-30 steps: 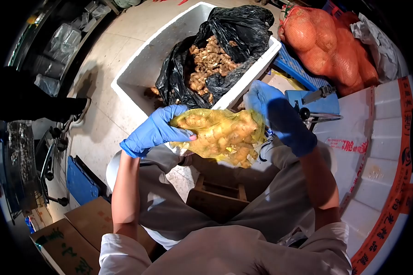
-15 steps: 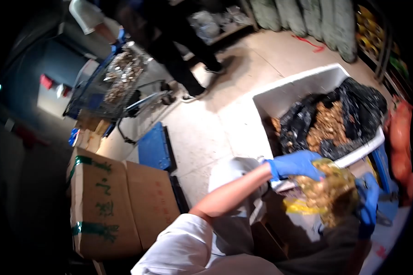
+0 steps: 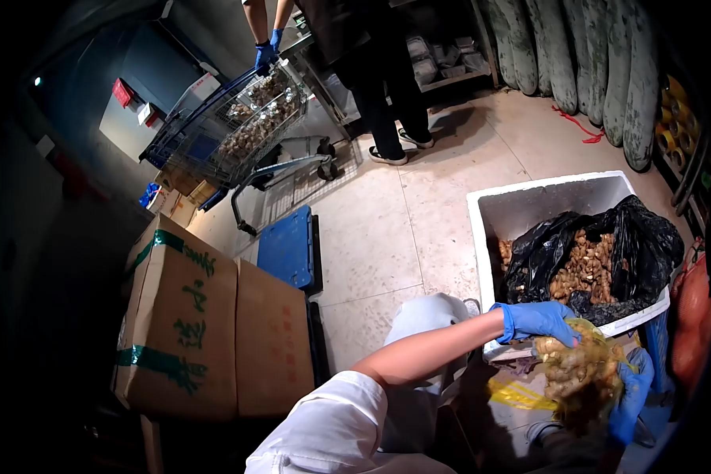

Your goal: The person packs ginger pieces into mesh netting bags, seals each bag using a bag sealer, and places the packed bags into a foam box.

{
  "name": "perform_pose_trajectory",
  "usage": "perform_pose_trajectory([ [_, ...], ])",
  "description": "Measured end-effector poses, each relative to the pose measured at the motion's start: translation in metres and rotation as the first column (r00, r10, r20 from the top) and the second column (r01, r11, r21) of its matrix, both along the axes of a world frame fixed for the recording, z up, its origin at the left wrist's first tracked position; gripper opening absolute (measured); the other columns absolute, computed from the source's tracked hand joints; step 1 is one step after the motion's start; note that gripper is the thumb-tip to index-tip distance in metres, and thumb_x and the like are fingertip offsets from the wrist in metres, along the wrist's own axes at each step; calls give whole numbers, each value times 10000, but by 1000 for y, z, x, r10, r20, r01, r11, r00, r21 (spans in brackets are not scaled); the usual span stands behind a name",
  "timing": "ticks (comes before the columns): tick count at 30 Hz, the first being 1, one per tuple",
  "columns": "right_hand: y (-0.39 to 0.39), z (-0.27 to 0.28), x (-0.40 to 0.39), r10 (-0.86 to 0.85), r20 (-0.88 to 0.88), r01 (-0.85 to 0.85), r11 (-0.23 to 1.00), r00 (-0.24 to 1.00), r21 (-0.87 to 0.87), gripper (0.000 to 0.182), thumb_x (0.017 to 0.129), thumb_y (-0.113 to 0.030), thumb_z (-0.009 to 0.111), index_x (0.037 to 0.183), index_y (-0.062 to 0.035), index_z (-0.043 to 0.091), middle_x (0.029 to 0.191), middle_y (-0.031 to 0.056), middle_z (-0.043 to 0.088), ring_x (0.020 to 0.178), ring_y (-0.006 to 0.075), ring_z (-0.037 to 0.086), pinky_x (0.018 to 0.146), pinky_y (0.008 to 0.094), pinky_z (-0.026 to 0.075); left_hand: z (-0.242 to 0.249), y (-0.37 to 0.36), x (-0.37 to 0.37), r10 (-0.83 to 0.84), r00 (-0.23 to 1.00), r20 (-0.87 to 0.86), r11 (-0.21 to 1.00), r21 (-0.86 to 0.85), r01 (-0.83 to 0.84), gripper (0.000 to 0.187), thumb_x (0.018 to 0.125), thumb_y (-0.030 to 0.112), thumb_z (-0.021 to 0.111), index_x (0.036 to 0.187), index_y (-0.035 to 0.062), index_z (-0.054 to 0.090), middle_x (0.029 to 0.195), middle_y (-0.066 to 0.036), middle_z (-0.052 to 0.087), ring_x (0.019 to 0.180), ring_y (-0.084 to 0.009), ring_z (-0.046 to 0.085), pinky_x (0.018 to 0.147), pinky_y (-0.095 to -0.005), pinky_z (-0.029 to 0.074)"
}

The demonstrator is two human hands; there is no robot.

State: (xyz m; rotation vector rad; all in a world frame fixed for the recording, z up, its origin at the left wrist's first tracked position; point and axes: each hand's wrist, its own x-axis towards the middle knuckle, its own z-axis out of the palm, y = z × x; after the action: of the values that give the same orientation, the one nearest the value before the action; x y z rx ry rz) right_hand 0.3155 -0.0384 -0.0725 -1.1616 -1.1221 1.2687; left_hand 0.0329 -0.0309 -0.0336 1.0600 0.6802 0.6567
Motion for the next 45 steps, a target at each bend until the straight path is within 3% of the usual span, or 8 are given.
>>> perform_pose_trajectory([
  [6,19,0,3,-188,543,-123,866,818,485,163,600,37,586,705,24,463,684,42,401,679,151,405,628,241,362,5,-1,0,68,998,-12,996,53,-68,330,711,155,646,957,-42,551,880,-74,598,819,-99,544,751,-204,413],
  [15,10,51,-16,36,382,-89,989,923,121,111,674,-51,600,663,-23,493,642,9,454,597,108,425,569,230,366,-2,3,8,67,979,-190,993,-86,-85,256,745,185,617,922,10,556,849,-4,564,746,-54,514,702,-197,418],
  [23,10,60,-14,214,216,-246,960,953,131,165,738,-97,488,818,37,544,797,74,528,778,133,492,729,226,378,-12,7,15,180,980,-83,951,-241,-195,249,804,249,537,933,37,557,870,7,560,764,-54,512,715,-190,426],
  [28,-4,81,-27,149,-79,-140,985,986,104,211,767,-113,472,914,29,525,864,76,539,823,142,498,755,235,375,-1,3,21,175,982,-68,930,-316,-188,217,795,215,549,922,39,555,857,5,557,751,-56,516,704,-194,434],
  [30,3,85,-34,30,-374,-100,981,927,-168,168,759,-94,515,892,8,520,794,46,525,758,115,488,707,215,373,-5,1,23,169,985,-45,933,-315,-175,212,794,209,549,921,39,552,854,2,558,756,-60,520,696,-198,440],
  [35,25,57,-10,163,-145,-145,981,976,131,128,750,-74,566,738,-53,441,636,-26,409,574,61,380,564,196,333,-18,12,16,315,949,8,917,-258,-303,196,788,222,555,886,51,551,838,-17,571,745,-97,553,679,-221,462],
  [39,19,74,3,155,-458,-70,978,875,198,100,802,-65,497,730,-57,428,622,-14,404,567,67,376,543,180,313,-14,16,3,508,855,107,858,-144,-492,162,797,197,545,893,66,545,850,17,552,762,-60,515,702,-204,424],
  [45,14,71,5,18,-66,-9,991,998,131,106,823,-134,470,814,-30,453,701,2,434,642,64,407,613,170,353,-7,21,-6,600,788,136,799,-73,-596,155,803,189,533,895,64,533,878,8,542,787,-77,519,717,-215,426],
])
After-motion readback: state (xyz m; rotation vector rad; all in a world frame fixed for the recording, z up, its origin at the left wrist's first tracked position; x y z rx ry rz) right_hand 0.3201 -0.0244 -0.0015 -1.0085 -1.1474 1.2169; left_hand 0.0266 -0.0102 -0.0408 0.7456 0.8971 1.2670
